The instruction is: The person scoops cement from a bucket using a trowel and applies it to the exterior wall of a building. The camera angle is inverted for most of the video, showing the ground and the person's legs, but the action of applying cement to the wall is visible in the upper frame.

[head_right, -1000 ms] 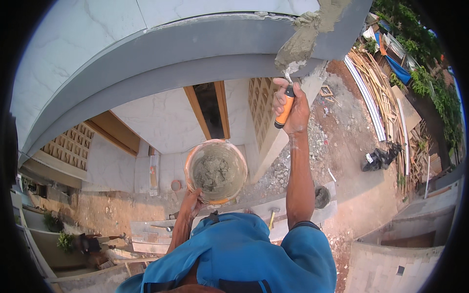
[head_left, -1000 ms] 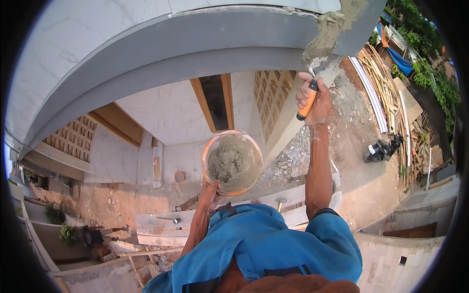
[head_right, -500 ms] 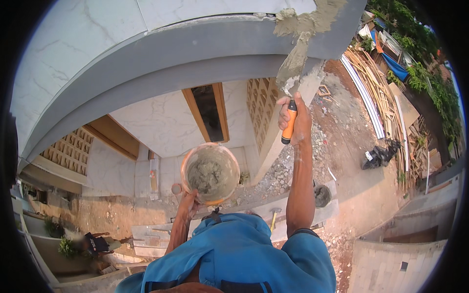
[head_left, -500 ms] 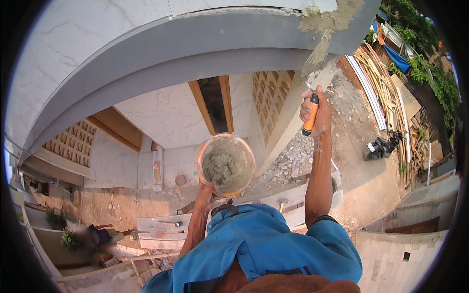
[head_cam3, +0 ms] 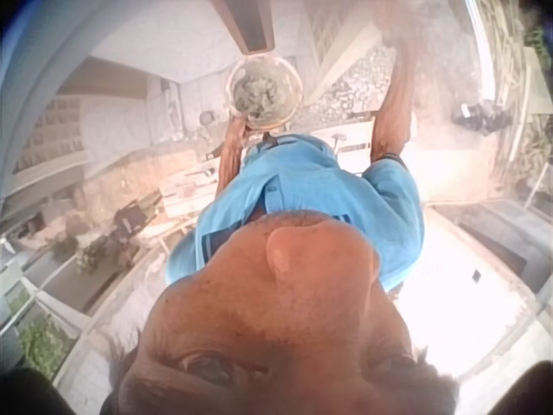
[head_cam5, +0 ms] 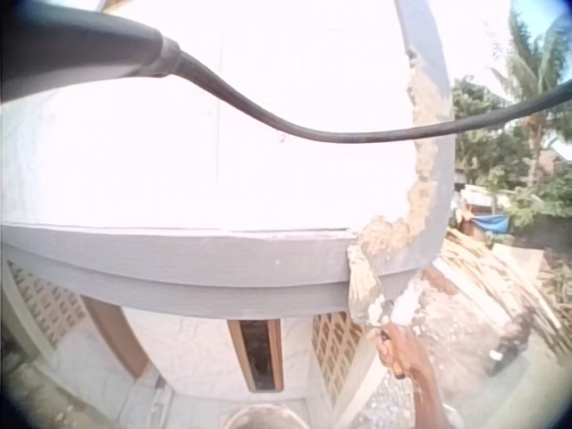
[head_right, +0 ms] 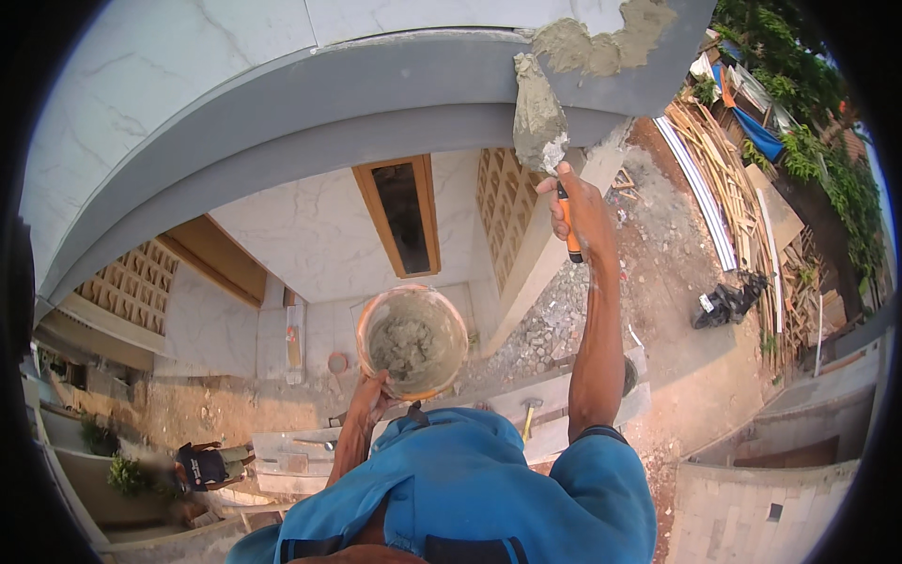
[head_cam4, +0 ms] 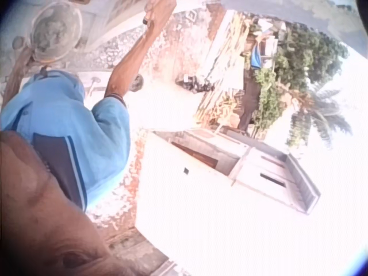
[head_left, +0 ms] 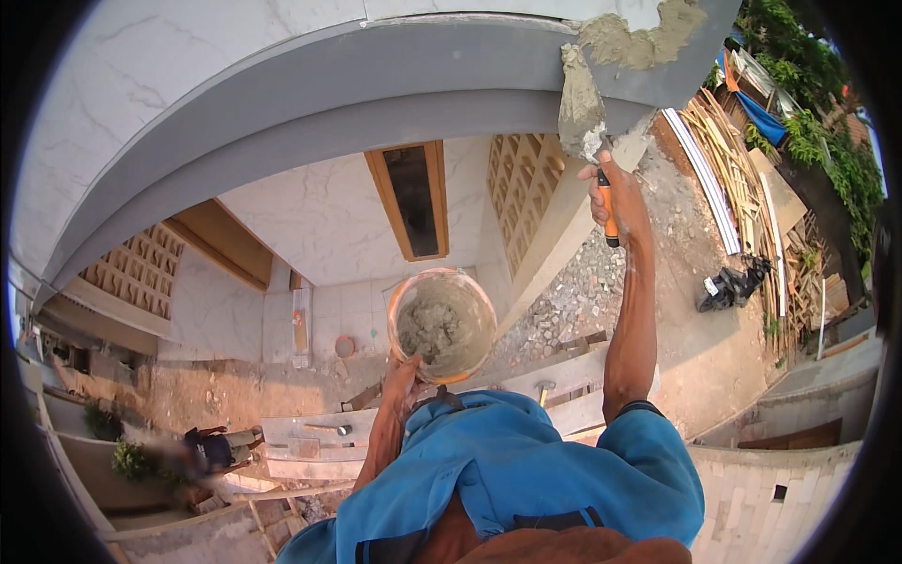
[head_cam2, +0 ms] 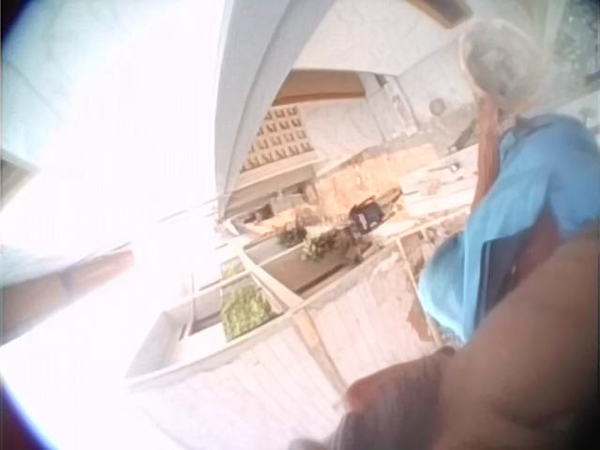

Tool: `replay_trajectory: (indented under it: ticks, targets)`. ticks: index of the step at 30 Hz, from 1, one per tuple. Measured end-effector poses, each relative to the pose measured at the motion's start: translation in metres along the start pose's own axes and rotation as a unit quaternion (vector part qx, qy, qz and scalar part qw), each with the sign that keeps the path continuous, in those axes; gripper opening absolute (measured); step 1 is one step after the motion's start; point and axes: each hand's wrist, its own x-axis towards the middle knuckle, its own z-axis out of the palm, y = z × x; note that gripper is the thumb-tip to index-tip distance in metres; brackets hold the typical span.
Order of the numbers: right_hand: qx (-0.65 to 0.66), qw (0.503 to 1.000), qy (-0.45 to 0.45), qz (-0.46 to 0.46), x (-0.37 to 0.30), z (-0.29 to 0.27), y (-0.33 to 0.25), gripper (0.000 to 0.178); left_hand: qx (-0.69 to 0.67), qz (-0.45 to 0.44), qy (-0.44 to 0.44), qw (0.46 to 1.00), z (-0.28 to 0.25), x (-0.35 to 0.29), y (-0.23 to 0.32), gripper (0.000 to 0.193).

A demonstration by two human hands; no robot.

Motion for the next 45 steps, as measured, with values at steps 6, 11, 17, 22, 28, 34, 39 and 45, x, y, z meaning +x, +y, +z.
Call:
replay_trajectory:
  ticks: [6,11,17,22,28,34,39,45]
  targets:
    - [0.211,0.971,-0.016,-0.114,0.022,0.034,-0.022,0.058,-0.001,0.008,0.017,1.0,0.007,-0.01,0.005,0.033]
    - [0.154,0.983,0.025,-0.096,0.044,0.072,0.006,0.056,0.009,-0.011,0.016,1.0,0.002,-0.008,0.003,0.032]
    - [0.103,0.993,0.045,-0.037,0.002,0.049,0.005,0.056,-0.013,-0.009,0.025,1.0,0.011,-0.02,0.008,0.032]
    - [0.267,0.96,-0.005,-0.087,0.027,0.05,-0.015,0.053,0.007,-0.001,0.01,1.0,0.012,-0.024,0.011,0.041]
    - [0.216,0.973,-0.021,-0.083,0.033,0.093,-0.002,0.055,-0.011,-0.009,-0.038,0.999,-0.004,-0.01,0.009,0.044]
    - [0.048,0.996,-0.067,0.036,-0.062,0.068,0.07,0.059,0.027,0.016,0.004,1.0,-0.008,-0.011,0.007,0.044]
    - [-0.123,0.961,-0.203,0.143,-0.133,0.028,0.13,0.042,0.042,0.061,0.028,0.997,-0.024,-0.003,-0.021,0.045]
    - [-0.496,0.832,-0.246,-0.037,-0.16,0.079,0.163,0.037,0.156,0.139,0.032,0.978,-0.014,-0.014,-0.008,0.06]
